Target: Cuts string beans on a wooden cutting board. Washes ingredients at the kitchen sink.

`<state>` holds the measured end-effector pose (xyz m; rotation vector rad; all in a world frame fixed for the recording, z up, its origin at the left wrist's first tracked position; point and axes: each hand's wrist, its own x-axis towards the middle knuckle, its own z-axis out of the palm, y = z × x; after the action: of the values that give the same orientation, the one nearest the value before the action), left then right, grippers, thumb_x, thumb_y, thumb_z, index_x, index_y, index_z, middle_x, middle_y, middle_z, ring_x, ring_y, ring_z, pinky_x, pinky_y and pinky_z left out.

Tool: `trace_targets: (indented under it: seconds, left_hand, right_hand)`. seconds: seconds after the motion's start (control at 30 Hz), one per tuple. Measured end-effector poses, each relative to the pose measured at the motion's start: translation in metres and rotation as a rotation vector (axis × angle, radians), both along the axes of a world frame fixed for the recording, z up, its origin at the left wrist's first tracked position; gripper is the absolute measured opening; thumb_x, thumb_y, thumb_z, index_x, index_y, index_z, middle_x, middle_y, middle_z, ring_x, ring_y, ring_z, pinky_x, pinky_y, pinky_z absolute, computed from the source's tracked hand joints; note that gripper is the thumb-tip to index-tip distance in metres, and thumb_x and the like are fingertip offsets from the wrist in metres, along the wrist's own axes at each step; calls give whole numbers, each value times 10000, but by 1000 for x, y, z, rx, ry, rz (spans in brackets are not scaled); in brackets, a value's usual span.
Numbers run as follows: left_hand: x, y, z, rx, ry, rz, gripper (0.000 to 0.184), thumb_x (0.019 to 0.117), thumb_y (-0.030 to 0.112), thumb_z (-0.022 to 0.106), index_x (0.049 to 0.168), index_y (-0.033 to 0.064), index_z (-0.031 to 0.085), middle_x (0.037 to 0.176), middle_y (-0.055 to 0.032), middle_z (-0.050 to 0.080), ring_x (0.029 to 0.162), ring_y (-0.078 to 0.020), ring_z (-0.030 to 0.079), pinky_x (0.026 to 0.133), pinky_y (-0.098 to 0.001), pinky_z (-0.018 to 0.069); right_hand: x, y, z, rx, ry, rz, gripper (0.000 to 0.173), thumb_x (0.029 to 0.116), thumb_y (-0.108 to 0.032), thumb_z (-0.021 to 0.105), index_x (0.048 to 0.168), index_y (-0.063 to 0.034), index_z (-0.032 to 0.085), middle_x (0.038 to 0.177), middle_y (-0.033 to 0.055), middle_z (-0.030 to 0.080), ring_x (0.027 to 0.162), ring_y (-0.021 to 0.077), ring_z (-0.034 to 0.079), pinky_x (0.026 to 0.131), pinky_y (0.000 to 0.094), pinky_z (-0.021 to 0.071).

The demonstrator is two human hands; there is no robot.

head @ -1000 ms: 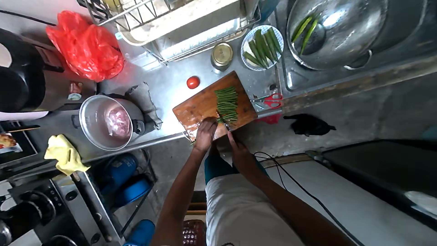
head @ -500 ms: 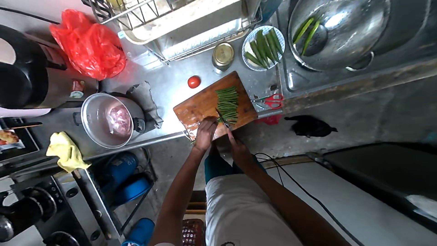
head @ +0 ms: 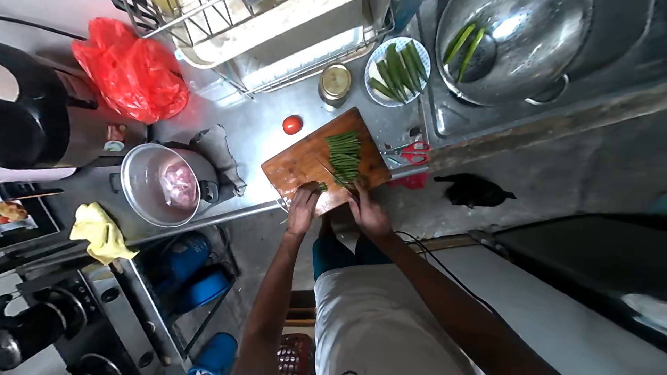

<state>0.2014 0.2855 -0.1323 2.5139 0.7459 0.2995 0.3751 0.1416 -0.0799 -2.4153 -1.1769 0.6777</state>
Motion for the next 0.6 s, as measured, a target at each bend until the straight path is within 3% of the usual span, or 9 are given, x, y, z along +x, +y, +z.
trace_targets:
  seconds: [0.07,0.17,0.27,0.33,0.47,0.6]
  left_hand:
    - [-5,0,2,18,35,-6,218,1011,113,615,1196,104,729,1392,-103,626,1339,-272,561,1139,-437,456]
    - [-9,-3,2,49,69,6,287,988,79,636,1261,130,708,1416,-101,608,1333,-294,557,1127,-457,457]
    - [-12,-6,-1,49,42,23,327,977,43,630,1287,124,697,1406,-100,622,1332,-287,566,1116,-449,471]
    - [-12,-6,-3,56,0,49,244,1016,115,616,1240,92,711,1348,-97,657,1298,-261,597,1109,-422,483]
    - [-11,-7,-5,49,-58,77,198,1032,155,609,1157,58,729,1330,-90,672,1287,-234,609,1107,-393,488]
    - [-6,-6,-5,45,-80,42,189,1003,87,630,1155,58,739,1322,-96,673,1282,-236,612,1106,-390,494]
  right_hand:
    - [16,3,-5,-6,64,6,464,1068,-397,532,1398,-77,593,1138,176,728,956,368,735,814,564,602]
    - [34,10,-24,45,66,121,403,1014,-353,656,1293,-62,646,1190,169,704,1030,356,716,882,535,592]
    - [42,20,-32,76,3,252,306,975,-266,723,1225,-96,673,1148,154,689,956,339,715,823,522,599]
    - [48,25,-30,91,-28,305,268,929,-117,749,1190,-89,692,1153,158,681,932,345,712,794,524,603]
    - [56,39,-26,123,-35,320,288,880,13,742,1150,-82,711,1167,155,679,954,358,705,788,539,599]
    - [59,53,-29,114,-48,292,287,906,29,697,1168,-85,699,1166,156,681,903,364,711,734,544,600]
